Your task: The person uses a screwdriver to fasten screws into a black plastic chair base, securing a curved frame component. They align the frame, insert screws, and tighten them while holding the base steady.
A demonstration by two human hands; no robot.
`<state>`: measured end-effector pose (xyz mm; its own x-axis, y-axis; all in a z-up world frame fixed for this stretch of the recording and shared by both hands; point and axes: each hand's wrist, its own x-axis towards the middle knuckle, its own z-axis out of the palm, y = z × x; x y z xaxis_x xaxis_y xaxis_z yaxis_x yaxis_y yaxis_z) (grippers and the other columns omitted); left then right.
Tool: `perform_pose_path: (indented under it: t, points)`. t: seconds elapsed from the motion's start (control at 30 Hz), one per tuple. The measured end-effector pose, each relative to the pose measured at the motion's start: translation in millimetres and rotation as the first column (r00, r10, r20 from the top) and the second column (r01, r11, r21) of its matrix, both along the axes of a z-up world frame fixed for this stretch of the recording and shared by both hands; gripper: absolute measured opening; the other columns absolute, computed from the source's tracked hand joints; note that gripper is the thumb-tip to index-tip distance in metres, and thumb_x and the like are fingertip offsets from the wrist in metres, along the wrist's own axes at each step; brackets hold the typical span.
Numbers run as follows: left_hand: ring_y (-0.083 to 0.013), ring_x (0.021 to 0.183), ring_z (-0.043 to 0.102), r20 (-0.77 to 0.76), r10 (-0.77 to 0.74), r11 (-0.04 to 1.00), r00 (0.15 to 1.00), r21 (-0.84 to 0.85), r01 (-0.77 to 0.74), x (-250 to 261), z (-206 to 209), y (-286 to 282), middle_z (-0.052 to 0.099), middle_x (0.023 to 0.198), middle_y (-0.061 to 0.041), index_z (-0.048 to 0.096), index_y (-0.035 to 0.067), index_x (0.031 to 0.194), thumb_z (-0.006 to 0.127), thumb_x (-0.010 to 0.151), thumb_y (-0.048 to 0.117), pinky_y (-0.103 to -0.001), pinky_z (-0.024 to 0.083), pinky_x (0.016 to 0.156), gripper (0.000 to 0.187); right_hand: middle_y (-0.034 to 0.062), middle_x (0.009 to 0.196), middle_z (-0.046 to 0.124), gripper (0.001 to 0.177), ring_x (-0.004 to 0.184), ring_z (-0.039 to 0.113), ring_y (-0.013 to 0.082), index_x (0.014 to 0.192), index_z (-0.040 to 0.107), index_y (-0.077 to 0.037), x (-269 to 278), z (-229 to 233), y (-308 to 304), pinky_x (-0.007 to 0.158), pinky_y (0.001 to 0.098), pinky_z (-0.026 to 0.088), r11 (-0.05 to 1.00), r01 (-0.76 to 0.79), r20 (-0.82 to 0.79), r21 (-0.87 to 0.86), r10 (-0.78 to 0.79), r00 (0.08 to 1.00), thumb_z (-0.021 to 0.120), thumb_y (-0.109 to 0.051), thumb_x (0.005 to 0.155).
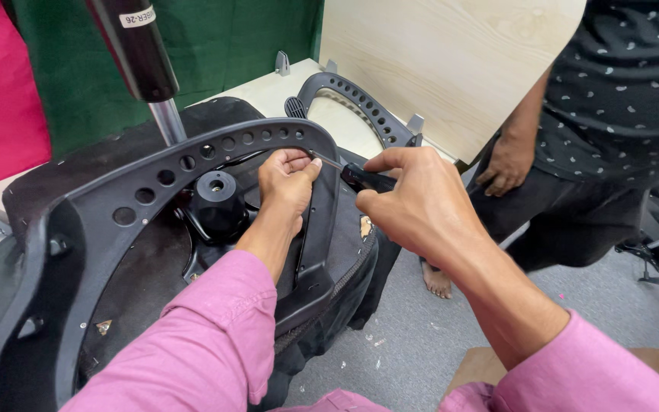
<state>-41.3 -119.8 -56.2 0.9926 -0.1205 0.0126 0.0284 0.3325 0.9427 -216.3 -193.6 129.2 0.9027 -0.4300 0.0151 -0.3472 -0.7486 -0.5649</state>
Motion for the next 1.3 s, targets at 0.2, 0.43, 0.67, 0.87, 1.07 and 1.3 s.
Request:
perform_pose_path:
  t: [0.2, 0.43, 0.67, 0.87, 1.07, 1.3]
  points:
    - [-0.0140, 0.086, 0.069, 0.016, 0.005, 1.000, 1.000, -0.007, -0.005, -0.7, -2.1, 0.2, 0.073, 0.100, -0.009, 0.065, -0.001, 0.107, 0.074, 0.085, -0.003, -0.025, 0.056, 0.079, 0.024, 0.0244, 0.063, 0.069, 0.040, 0.062, 0.072, 0.0277, 0.114, 0.075, 0.001, 7.8, 1.0, 2.9, 0.065, 0.0386, 0.055, 0.986, -0.003, 0.178, -0.165, 0.033, 0.983, 0.070, -0.030, 0.089]
    - [-0.0156, 0.083, 0.069, 0.022, -0.004, 0.998, 1.000, -0.055, 0.005, 1.2, -2.2, 1.3, 0.069, 0.096, -0.010, 0.059, -0.001, 0.115, 0.073, 0.083, -0.006, -0.028, 0.058, 0.076, 0.035, 0.0206, 0.071, 0.073, 0.043, 0.065, 0.076, 0.0291, 0.110, 0.077, -0.001, 7.7, 1.0, -5.6, 0.063, 0.0427, 0.058, 0.961, -0.086, 0.125, -0.264, 0.122, 0.985, 0.074, -0.028, 0.077]
    - [-0.0153, 0.083, 0.068, 0.049, -0.023, 0.999, 0.999, -0.029, 0.024, 4.4, -3.4, 6.7, 0.071, 0.096, -0.010, 0.062, -0.001, 0.113, 0.074, 0.083, -0.006, -0.027, 0.056, 0.075, 0.032, 0.0201, 0.077, 0.074, 0.050, 0.069, 0.076, 0.0287, 0.112, 0.071, 0.002, 12.9, -8.7, -9.8, 0.068, 0.0430, 0.060, 0.991, -0.017, 0.043, -0.132, 0.023, 0.999, 0.074, -0.041, 0.088]
    - [-0.0147, 0.085, 0.068, 0.039, -0.026, 0.999, 0.999, -0.034, 0.027, 3.2, -2.9, 7.3, 0.071, 0.098, -0.009, 0.063, -0.002, 0.111, 0.074, 0.084, -0.005, -0.026, 0.057, 0.076, 0.030, 0.0207, 0.075, 0.071, 0.045, 0.067, 0.075, 0.0309, 0.111, 0.074, 0.000, -0.3, -4.1, -8.5, 0.065, 0.0432, 0.058, 0.955, -0.090, 0.100, -0.284, 0.123, 0.987, 0.075, -0.032, 0.080]
    - [-0.0157, 0.083, 0.071, 0.025, -0.062, 0.996, 0.998, -0.064, 0.064, 3.5, -1.3, 10.8, 0.071, 0.097, -0.009, 0.062, -0.002, 0.111, 0.072, 0.083, -0.004, -0.028, 0.059, 0.077, 0.029, 0.0175, 0.068, 0.074, 0.039, 0.066, 0.077, 0.0303, 0.106, 0.072, 0.001, 7.5, -2.5, -3.2, 0.068, 0.0449, 0.058, 0.995, 0.092, 0.054, -0.022, -0.091, 0.994, 0.063, -0.036, 0.098]
    - [-0.0142, 0.083, 0.069, 0.037, -0.057, 0.998, 0.998, -0.015, 0.058, 4.2, -0.2, 13.3, 0.071, 0.099, -0.008, 0.063, -0.001, 0.109, 0.073, 0.084, -0.003, -0.026, 0.056, 0.076, 0.027, 0.0235, 0.072, 0.069, 0.036, 0.071, 0.071, 0.0388, 0.098, 0.075, 0.002, -6.7, -2.8, -11.3, 0.065, 0.0483, 0.055, 0.878, -0.158, 0.166, -0.452, 0.257, 0.952, 0.077, -0.028, 0.079]
